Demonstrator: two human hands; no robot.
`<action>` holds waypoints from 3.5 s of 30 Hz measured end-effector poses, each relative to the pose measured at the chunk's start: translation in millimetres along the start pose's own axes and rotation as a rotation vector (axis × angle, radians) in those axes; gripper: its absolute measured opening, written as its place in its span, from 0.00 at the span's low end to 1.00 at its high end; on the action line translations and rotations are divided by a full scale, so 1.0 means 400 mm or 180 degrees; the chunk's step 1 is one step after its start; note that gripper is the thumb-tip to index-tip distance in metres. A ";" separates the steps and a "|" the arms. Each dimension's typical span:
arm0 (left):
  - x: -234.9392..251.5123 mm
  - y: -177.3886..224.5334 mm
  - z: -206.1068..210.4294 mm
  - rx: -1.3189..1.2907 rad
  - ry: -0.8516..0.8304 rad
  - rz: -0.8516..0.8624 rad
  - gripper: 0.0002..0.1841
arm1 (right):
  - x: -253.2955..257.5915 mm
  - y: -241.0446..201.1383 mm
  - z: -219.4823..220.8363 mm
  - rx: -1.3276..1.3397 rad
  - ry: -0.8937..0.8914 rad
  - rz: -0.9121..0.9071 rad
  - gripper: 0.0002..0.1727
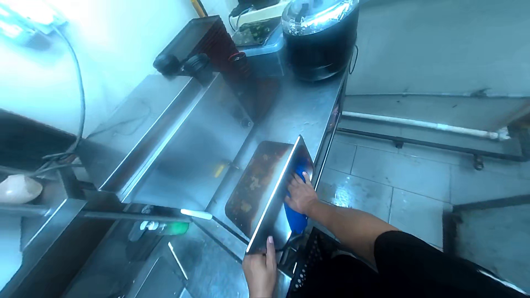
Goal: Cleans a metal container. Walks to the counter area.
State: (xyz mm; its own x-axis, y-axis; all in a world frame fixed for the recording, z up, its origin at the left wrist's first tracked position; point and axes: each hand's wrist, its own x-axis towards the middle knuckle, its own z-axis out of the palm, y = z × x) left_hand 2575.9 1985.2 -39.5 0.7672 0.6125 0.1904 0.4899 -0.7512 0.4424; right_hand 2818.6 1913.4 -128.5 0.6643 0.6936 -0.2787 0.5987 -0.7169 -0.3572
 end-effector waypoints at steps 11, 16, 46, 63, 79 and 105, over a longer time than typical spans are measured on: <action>0.341 0.209 -0.277 0.0055 -0.0078 0.1812 0.25 | -0.243 -0.286 -0.080 0.2773 -0.0593 -0.1109 0.34; 0.455 0.336 -0.238 0.0348 -0.0895 0.1745 0.23 | -0.173 -0.188 0.069 0.2806 -0.0195 -0.1025 0.35; 0.544 0.437 -0.204 0.0797 -0.1352 0.1235 0.22 | 0.026 0.050 -0.015 0.0092 0.0304 0.0024 0.37; 0.548 0.443 -0.196 0.0863 -0.1374 0.1138 0.22 | 0.094 -0.051 0.014 0.0300 0.0354 0.0180 0.32; 0.517 0.439 -0.199 0.0756 -0.1069 0.1290 0.23 | -0.148 -0.229 -0.236 0.3377 -0.0507 -0.1794 0.18; 0.522 0.431 -0.198 0.0650 -0.1003 0.1194 0.23 | -0.006 -0.057 -0.059 0.0279 -0.0364 -0.0576 0.32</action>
State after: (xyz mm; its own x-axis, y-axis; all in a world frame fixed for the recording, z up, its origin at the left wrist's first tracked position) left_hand 2787.9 2003.1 146.0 0.9771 0.2124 0.0163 0.2044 -0.9564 0.2087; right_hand 2813.7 1926.3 -98.8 0.4916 0.8174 -0.3004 0.6590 -0.5747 -0.4853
